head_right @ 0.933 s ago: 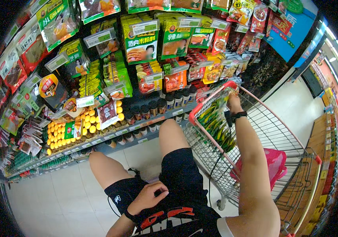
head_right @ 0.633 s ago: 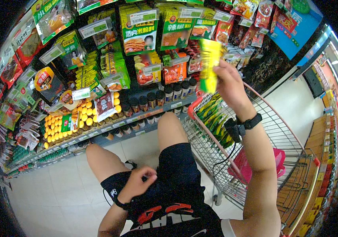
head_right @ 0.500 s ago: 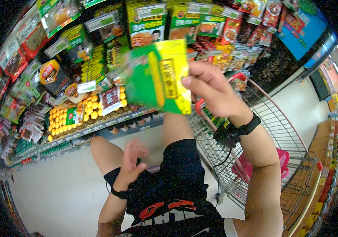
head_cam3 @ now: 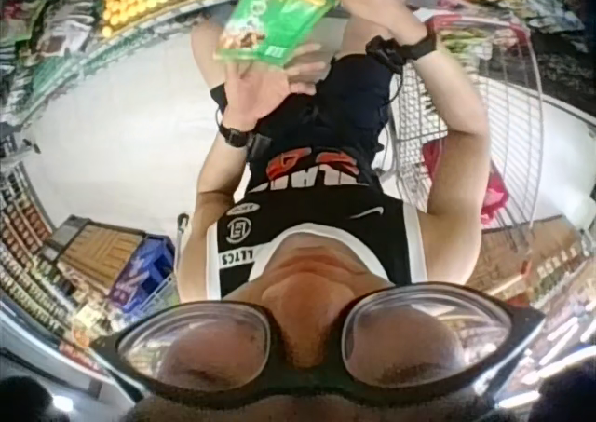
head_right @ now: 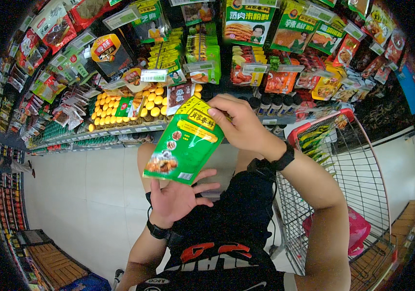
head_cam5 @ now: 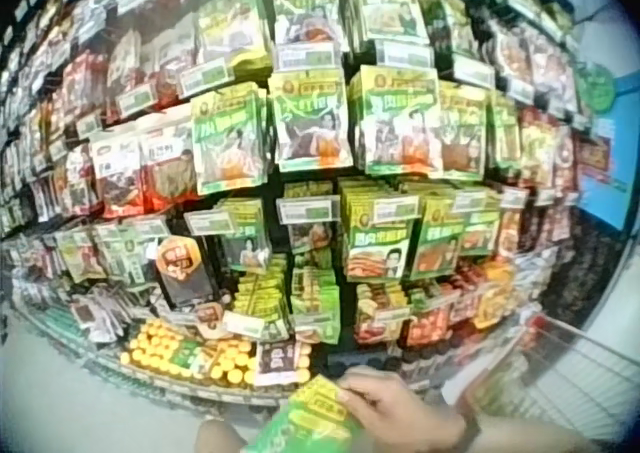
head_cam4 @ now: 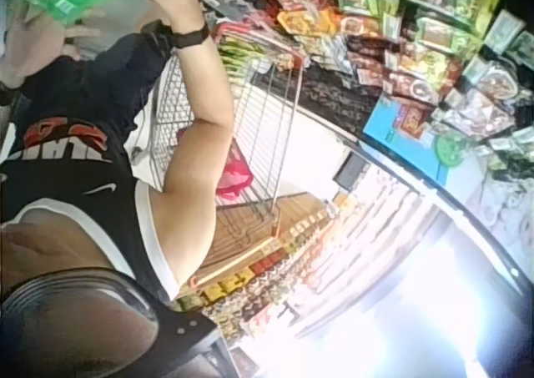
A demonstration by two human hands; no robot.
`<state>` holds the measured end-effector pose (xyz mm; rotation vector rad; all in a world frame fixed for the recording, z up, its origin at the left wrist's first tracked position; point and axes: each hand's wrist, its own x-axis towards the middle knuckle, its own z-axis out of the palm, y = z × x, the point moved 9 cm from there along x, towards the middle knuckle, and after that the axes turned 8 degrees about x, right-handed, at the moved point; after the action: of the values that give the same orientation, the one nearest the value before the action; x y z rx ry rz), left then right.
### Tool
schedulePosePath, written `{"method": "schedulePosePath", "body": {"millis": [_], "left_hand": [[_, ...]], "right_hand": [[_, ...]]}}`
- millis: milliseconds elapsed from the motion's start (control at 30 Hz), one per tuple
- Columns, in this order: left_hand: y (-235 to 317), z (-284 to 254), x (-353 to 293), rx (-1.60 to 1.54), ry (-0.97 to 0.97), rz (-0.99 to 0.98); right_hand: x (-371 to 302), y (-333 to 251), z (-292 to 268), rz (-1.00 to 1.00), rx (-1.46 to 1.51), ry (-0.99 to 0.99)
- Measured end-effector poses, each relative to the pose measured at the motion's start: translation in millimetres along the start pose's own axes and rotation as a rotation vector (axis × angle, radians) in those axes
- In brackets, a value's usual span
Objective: Selecting packets of seasoning from the supermarket shelf and placing them into a shopping cart.
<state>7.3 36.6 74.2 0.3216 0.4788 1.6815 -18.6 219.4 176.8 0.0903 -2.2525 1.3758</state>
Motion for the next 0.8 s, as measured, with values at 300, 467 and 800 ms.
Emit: {"method": "schedulePosePath", "body": {"millis": [300,467,800], "left_hand": [[27.4,-73.4,4.6,0.037,0.385,0.286],[45.9,-72.2,15.0,0.07,0.448,0.451],[19.7,-72.1,31.3,-0.021,0.392,0.184]], "right_hand": [[-8.2,3.1,-11.2,-0.083,-0.301,-0.052],[-9.9,19.0,6.7,0.074,0.208,-0.139],[-15.6,58.3,-4.1,0.313,0.359,-0.047]]}}
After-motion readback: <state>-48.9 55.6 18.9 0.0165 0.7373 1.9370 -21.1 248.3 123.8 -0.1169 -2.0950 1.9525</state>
